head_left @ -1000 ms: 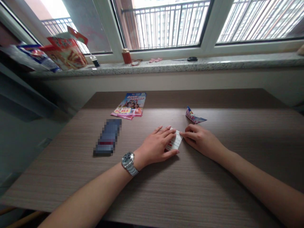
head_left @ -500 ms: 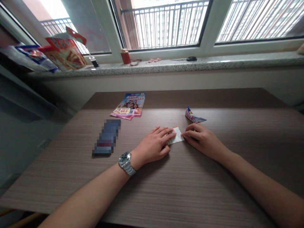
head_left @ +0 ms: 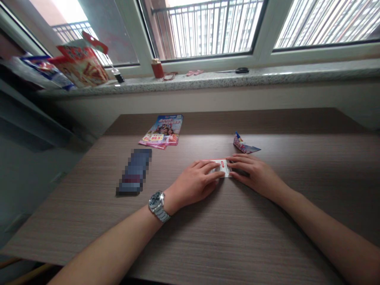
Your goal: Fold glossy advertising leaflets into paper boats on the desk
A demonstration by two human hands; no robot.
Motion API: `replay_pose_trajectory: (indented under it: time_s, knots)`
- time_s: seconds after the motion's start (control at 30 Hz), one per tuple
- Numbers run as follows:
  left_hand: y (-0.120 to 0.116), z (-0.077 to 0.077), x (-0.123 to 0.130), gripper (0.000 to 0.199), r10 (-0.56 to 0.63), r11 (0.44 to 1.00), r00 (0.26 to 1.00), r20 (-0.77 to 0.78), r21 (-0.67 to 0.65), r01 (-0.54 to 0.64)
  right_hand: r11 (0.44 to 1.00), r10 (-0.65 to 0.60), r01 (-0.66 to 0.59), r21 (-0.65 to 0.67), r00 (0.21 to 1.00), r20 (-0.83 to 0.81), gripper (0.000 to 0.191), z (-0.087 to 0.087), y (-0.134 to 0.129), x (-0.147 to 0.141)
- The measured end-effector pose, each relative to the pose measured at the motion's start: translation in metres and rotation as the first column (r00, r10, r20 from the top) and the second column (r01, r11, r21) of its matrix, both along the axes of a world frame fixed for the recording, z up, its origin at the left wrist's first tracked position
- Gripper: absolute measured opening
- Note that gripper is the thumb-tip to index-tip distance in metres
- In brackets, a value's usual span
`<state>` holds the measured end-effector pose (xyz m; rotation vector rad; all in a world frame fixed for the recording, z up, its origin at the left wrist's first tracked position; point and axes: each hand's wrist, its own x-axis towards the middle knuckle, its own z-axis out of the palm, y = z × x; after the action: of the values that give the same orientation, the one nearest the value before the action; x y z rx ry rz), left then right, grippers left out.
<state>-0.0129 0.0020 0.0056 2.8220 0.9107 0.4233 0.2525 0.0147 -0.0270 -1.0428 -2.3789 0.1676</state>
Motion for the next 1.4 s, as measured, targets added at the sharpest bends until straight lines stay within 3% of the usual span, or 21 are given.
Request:
replay_pose_trajectory:
  time_s: [0.4, 0.67, 0.9, 1.23, 1.4]
  knots:
    - [-0.003, 0.001, 0.0, 0.04, 0.1, 0.995, 0.992, -0.082, 0.022, -0.098, 1.0, -0.029, 0.029, 0.0, 0.999, 0.029, 0.025, 0.007, -0.006, -0.001]
    - [-0.001, 0.001, -0.001, 0.044, 0.206, 0.979, 0.975, -0.085, 0.016, -0.205, 0.997, 0.073, -0.073, -0.033, 0.997, -0.01, 0.025, 0.007, -0.008, 0.003]
    - [0.002, -0.004, 0.0, 0.042, 0.186, 0.982, 0.982, -0.019, -0.02, -0.186, 0.989, 0.129, -0.133, -0.071, 0.99, -0.055, 0.025, 0.007, -0.008, 0.001]
    - [0.006, -0.006, 0.003, 0.022, 0.144, 0.989, 0.987, 0.069, -0.042, -0.142, 0.996, 0.056, -0.063, -0.058, 0.992, -0.114, 0.025, 0.002, -0.003, -0.007]
    - [0.005, -0.005, 0.004, 0.037, 0.165, 0.985, 0.984, 0.064, -0.069, -0.161, 0.995, 0.075, -0.082, -0.055, 0.99, -0.118, 0.028, -0.002, -0.002, -0.007]
